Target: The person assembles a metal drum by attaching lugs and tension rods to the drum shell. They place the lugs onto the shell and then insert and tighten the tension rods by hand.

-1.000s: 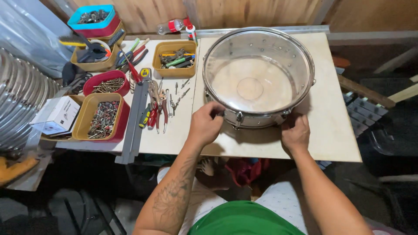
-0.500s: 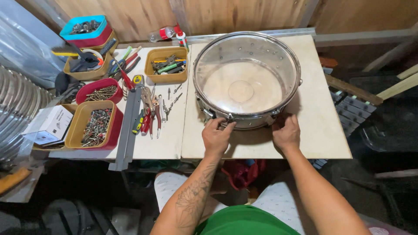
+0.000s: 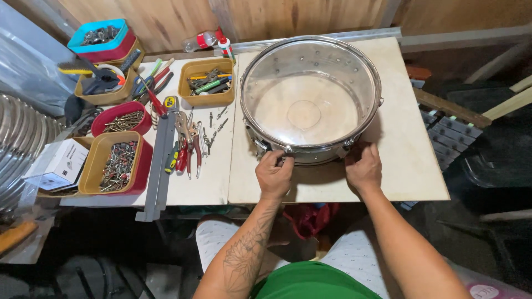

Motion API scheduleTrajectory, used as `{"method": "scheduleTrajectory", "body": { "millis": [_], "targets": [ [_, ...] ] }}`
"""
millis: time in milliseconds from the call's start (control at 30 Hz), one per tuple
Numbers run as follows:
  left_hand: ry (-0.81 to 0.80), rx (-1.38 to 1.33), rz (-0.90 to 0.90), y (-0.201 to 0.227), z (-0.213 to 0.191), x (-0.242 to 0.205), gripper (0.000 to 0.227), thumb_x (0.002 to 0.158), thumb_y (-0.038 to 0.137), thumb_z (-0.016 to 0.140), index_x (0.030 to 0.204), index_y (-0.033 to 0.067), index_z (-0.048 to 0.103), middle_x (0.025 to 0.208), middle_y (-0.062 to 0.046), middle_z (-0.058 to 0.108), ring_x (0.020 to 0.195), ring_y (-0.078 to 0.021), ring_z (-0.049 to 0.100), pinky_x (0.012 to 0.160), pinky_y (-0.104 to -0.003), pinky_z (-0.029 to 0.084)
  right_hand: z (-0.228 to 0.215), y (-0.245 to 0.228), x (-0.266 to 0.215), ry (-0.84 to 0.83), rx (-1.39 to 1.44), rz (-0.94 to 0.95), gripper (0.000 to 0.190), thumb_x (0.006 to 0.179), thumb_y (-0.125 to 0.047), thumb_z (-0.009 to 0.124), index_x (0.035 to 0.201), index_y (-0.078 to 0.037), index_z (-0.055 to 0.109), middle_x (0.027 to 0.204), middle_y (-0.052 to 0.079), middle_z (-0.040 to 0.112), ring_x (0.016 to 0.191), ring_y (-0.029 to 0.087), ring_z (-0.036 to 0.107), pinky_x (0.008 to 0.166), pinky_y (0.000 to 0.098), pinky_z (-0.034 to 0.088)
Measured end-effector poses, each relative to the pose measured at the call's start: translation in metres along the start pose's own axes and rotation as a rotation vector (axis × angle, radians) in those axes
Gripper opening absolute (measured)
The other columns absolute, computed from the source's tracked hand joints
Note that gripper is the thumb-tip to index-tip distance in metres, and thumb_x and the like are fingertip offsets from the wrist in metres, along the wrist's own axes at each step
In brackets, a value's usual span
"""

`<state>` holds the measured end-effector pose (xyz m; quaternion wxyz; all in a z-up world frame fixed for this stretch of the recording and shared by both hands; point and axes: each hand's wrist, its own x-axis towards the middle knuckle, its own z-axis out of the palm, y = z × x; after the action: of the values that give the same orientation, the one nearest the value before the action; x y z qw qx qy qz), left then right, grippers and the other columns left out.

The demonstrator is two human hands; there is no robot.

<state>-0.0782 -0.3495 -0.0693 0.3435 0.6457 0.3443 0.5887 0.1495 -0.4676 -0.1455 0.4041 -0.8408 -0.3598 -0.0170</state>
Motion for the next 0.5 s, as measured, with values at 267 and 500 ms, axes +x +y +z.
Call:
{"method": "scheduleTrajectory", "body": {
  "millis": [267,500],
  "targets": [
    [-0.118,0.136,-0.124,0.015,-0.008,0.005,0.014,0.074,0.017,0.076,0.085,0.01,0.074,0.069,-0.011,0.061,0.07,-0.0286,0.066,0.069,-0.038,0.055,0.008,0.012,0.003,0.0,-0.013,0.014,0.027,0.079,-0.015,0.072,0.084,0.003,0.053,0.095,0.021,0.049,0.097,0.051,0.059,0.083,0.0582,0.053],
    [-0.432,0.243,-0.178,0.054,-0.045,0.037,0.034,0.086,0.005,0.057,0.115,0.0034,0.074,0.106,-0.019,0.07,0.107,-0.0409,0.068,0.096,-0.046,0.055,0.001,0.002,0.003,-0.021,0.013,0.038,0.026,0.081,-0.017,0.07,0.085,0.003,0.055,0.096,0.02,0.05,0.097,0.051,0.059,0.083,0.0577,0.053]
  ]
}}
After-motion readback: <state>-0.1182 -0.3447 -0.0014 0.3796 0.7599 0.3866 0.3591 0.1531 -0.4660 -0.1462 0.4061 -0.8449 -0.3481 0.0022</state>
